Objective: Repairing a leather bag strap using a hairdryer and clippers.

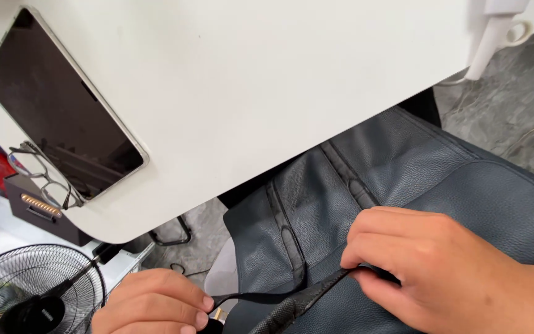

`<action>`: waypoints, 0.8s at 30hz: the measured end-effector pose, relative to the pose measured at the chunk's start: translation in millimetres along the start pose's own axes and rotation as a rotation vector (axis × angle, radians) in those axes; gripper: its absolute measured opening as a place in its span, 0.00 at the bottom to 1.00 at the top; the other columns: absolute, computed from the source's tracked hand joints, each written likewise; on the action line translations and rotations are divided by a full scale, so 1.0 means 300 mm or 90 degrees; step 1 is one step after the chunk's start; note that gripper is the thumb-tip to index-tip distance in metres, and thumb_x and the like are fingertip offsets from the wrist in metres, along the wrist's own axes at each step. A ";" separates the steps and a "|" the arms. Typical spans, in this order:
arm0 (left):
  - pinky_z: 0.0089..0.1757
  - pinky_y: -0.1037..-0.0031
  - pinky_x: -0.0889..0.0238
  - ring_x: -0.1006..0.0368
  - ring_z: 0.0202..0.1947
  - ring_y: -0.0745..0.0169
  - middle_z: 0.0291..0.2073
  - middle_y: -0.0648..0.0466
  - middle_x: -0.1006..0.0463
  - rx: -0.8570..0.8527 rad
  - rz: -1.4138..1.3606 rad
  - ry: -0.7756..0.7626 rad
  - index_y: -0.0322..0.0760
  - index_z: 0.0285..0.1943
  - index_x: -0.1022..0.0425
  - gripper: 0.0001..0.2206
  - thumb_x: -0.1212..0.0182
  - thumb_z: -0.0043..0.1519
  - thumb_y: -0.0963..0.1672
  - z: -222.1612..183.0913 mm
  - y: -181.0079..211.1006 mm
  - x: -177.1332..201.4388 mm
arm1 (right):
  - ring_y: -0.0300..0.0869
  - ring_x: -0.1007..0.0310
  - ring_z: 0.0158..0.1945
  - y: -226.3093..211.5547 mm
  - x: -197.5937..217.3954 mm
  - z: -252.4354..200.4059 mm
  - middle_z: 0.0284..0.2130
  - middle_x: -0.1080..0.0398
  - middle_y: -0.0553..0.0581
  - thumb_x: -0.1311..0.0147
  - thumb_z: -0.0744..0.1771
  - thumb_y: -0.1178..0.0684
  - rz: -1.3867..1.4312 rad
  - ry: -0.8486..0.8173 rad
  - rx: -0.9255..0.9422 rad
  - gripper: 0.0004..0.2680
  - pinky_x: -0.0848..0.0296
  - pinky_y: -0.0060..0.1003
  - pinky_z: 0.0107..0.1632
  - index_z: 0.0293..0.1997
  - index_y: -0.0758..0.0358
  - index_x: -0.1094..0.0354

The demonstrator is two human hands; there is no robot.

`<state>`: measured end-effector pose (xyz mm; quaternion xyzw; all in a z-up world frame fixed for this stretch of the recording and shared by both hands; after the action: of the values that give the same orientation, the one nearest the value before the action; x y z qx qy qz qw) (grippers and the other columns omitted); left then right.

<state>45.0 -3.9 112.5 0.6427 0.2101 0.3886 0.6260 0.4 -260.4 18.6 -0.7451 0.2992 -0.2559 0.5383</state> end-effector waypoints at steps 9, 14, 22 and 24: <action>0.33 0.66 0.21 0.17 0.30 0.54 0.28 0.50 0.20 -0.033 0.048 -0.017 0.31 0.34 0.26 0.06 0.36 0.60 0.42 0.062 0.041 -0.004 | 0.35 0.22 0.39 0.012 0.004 -0.023 0.35 0.25 0.44 0.36 0.61 0.53 -0.053 0.057 0.024 0.05 0.23 0.28 0.38 0.35 0.55 0.28; 0.32 0.68 0.22 0.17 0.32 0.54 0.29 0.53 0.20 -0.046 0.090 -0.049 0.35 0.34 0.26 0.06 0.36 0.59 0.43 0.051 0.036 -0.007 | 0.35 0.22 0.39 -0.002 0.002 -0.020 0.35 0.25 0.45 0.36 0.61 0.53 -0.059 0.072 0.034 0.05 0.24 0.28 0.39 0.35 0.55 0.28; 0.33 0.68 0.22 0.17 0.35 0.54 0.32 0.53 0.18 -0.067 0.076 -0.122 0.35 0.35 0.24 0.05 0.38 0.60 0.43 0.029 0.022 0.002 | 0.35 0.25 0.35 -0.005 -0.023 -0.025 0.31 0.29 0.45 0.36 0.62 0.54 -0.064 0.071 0.048 0.05 0.25 0.29 0.37 0.34 0.55 0.30; 0.33 0.68 0.22 0.17 0.35 0.54 0.32 0.53 0.18 -0.068 0.079 -0.128 0.35 0.35 0.24 0.05 0.37 0.60 0.43 0.020 0.024 0.001 | 0.35 0.25 0.35 -0.002 -0.025 -0.028 0.31 0.29 0.45 0.36 0.62 0.54 -0.071 0.069 0.049 0.05 0.25 0.29 0.37 0.34 0.55 0.30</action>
<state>48.3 -8.4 119.9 0.6562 0.0850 0.3708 0.6517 -10.6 -260.3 21.1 -0.7245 0.2759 -0.3369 0.5343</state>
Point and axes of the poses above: each hand's wrist, its own z-axis towards the middle knuckle, its own x-axis out of the back of the hand, y = z × x, the point moved 7 cm from there along z, towards the middle knuckle
